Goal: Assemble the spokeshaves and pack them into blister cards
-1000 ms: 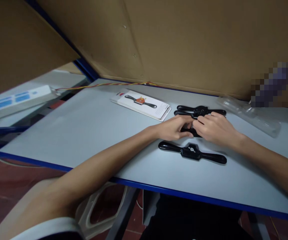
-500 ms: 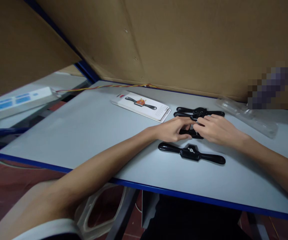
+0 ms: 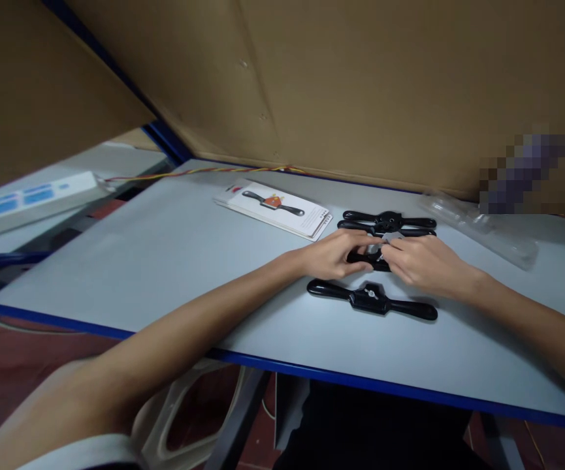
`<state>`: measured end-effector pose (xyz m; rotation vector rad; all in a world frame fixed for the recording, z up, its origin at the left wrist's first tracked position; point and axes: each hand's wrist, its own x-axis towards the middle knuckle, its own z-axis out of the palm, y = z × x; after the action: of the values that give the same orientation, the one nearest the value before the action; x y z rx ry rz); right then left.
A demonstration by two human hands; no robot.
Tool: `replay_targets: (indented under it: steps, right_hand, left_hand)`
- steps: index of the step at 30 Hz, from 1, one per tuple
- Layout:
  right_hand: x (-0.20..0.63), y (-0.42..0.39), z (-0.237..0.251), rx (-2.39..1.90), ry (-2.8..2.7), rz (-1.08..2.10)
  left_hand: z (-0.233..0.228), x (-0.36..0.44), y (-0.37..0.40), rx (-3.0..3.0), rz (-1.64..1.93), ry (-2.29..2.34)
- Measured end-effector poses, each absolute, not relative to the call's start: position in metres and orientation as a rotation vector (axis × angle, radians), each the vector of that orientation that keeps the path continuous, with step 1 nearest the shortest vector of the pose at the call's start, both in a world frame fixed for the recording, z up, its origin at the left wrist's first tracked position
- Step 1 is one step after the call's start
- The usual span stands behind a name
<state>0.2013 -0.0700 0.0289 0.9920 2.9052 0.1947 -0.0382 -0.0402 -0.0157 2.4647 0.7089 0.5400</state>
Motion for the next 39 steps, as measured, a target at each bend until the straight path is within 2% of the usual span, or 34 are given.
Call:
replay_targets:
  steps: [7,10,14,18,24,30,39]
  right_hand:
    - [0.235,-0.043,0.065,1.242,2.949,0.053]
    - [0.246,-0.036,0.071,1.338,2.828,-0.123]
    - [0.249,-0.034,0.068,1.338,2.691,-0.366]
    - [0.245,-0.034,0.059,1.255,2.714,-0.47]
    - [0.236,-0.032,0.046,1.473,2.755,-0.252]
    - [0.227,-0.034,0.032,1.589,2.659,-0.269]
    - [0.227,-0.025,0.033,1.466,2.903,-0.737]
  left_hand:
    - [-0.004,-0.044,-0.041,2.504,0.48,0.673]
    - [-0.001,-0.043,-0.044,2.527,0.462,0.707]
    - [-0.005,-0.036,-0.049,2.52,0.516,0.841]
    - [-0.011,-0.034,-0.051,2.476,0.627,0.813]
    - [-0.017,-0.037,-0.048,2.383,0.654,0.685]
    - [-0.017,-0.04,-0.046,2.354,0.628,0.613]
    - [-0.014,-0.037,-0.046,2.371,0.575,0.597]
